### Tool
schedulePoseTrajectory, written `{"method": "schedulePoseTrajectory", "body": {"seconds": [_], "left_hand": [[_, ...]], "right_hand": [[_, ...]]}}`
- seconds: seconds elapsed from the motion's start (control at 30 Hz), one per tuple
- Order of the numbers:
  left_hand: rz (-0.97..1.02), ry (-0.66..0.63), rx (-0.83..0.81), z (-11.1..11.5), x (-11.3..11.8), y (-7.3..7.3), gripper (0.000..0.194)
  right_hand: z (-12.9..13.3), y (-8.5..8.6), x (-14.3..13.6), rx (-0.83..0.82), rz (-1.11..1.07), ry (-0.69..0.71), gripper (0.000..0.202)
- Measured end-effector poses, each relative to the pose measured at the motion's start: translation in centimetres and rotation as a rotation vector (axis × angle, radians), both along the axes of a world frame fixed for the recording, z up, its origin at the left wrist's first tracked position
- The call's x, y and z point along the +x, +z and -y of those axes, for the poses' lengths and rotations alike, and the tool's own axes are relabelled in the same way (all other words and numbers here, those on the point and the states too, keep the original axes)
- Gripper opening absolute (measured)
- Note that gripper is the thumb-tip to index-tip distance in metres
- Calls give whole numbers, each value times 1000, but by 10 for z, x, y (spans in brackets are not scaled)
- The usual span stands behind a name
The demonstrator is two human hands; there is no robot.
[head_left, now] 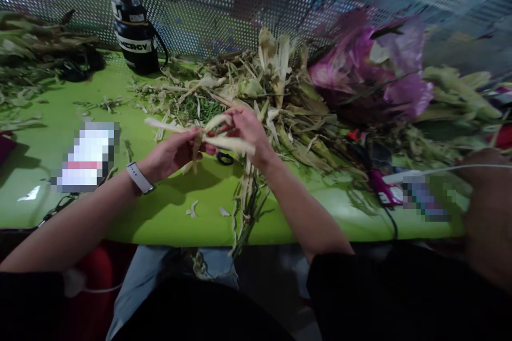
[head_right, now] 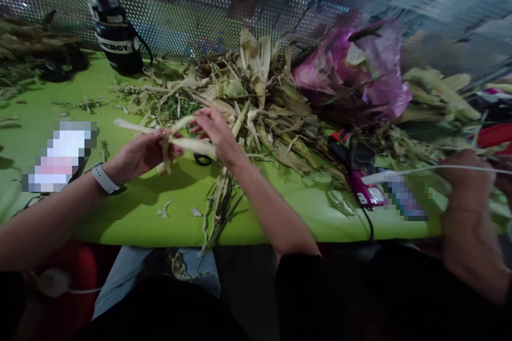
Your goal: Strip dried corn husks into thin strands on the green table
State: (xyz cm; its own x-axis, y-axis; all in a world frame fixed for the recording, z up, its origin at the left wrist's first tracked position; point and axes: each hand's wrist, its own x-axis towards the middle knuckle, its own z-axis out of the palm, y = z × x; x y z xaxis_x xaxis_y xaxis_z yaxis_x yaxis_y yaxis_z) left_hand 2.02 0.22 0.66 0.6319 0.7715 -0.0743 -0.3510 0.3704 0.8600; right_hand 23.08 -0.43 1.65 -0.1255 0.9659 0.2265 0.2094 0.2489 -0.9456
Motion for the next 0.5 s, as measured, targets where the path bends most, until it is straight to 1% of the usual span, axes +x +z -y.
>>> {"method": "schedulePoseTrajectory", "body": {"seconds": [0.07, 0.1, 0.13, 0.17, 0.23, 0.27, 0.3, 0.4, 0.5], "left_hand": [[105, 93, -3, -1, 1, 2, 25], [136, 143, 2, -1, 2, 4, 25], [156, 196, 3, -1, 3, 5, 24], [164, 244, 0, -1, 4, 5, 22], [148, 300, -15, 2, 7, 5, 19], [136, 308, -21, 4, 9, 4, 18], [128, 305, -21, 5, 10, 3, 18], [115, 287, 19, 9, 14, -2, 18], [73, 288, 60, 9, 13, -4, 21]], "right_hand": [[-6, -8, -1, 70, -44, -254, 29], [-6, -10, -3, 89, -45, -322, 24], [-4, -10, -6, 82, -30, -324, 20], [-1, -10, -10, 48, 1, -266, 18], [10, -8, -21, -94, 92, -14, 17], [16, -7, -27, -141, 135, 104, 20], [21, -7, -33, -143, 157, 194, 22], [28, -11, -44, -95, 124, 266, 29], [28, -14, -44, -107, 83, 351, 36]]}}
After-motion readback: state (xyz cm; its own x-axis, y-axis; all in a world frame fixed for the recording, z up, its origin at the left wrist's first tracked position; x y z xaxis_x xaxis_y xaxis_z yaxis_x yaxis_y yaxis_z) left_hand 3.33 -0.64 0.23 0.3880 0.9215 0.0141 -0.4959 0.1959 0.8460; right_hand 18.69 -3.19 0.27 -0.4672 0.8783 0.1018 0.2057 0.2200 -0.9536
